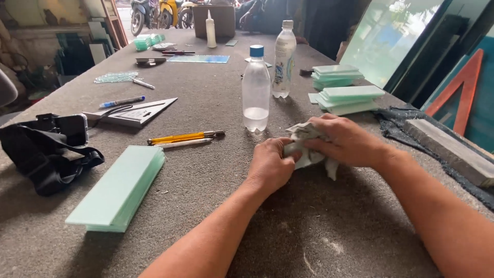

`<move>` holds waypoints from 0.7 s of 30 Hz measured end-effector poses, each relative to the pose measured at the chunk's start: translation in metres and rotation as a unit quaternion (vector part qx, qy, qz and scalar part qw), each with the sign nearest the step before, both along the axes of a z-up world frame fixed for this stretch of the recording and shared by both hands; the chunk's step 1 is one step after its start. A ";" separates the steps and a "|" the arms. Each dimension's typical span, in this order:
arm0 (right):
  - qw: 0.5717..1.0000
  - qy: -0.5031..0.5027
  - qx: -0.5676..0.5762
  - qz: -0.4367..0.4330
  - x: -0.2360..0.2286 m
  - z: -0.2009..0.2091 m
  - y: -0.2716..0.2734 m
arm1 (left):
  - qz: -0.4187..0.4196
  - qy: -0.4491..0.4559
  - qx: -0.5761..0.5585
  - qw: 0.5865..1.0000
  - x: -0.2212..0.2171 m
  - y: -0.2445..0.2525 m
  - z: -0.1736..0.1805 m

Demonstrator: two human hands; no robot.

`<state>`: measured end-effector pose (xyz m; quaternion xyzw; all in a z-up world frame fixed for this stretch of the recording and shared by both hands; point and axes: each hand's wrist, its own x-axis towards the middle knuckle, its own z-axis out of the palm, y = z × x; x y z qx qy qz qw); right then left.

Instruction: The person wipes multiple small rectangular glass pieces with a cloth on a workbench. They handle each piece one at a time, wiping both sides and edges, then place them into a growing stack. The person occasionally picks up a water bottle but does not pour it.

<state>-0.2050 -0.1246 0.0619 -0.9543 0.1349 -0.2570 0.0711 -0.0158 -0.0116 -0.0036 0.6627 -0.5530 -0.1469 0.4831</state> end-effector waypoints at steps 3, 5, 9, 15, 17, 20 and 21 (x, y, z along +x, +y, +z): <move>0.999 0.021 0.009 -0.036 -0.025 0.000 -0.021 | 0.001 -0.036 0.031 0.999 0.011 -0.006 0.001; 0.998 0.021 0.036 -0.048 -0.032 0.009 -0.021 | -0.006 -0.033 0.026 0.999 0.010 -0.011 -0.001; 0.984 0.023 0.120 -0.129 -0.063 0.014 -0.025 | -0.028 -0.020 0.013 0.999 0.008 0.007 0.012; 0.937 -0.113 0.056 -0.327 -0.101 0.028 -0.057 | -0.042 0.013 0.056 0.997 0.005 0.030 0.032; 0.976 -0.144 -0.040 -0.159 -0.069 0.033 -0.043 | -0.043 0.006 0.056 0.997 0.006 0.035 0.039; 0.985 -0.057 -0.161 0.003 -0.025 0.029 0.016 | -0.046 -0.012 0.063 0.997 0.005 0.033 0.035; 0.979 0.058 -0.194 0.001 -0.008 0.029 0.041 | -0.042 -0.025 0.060 0.997 0.006 0.032 0.033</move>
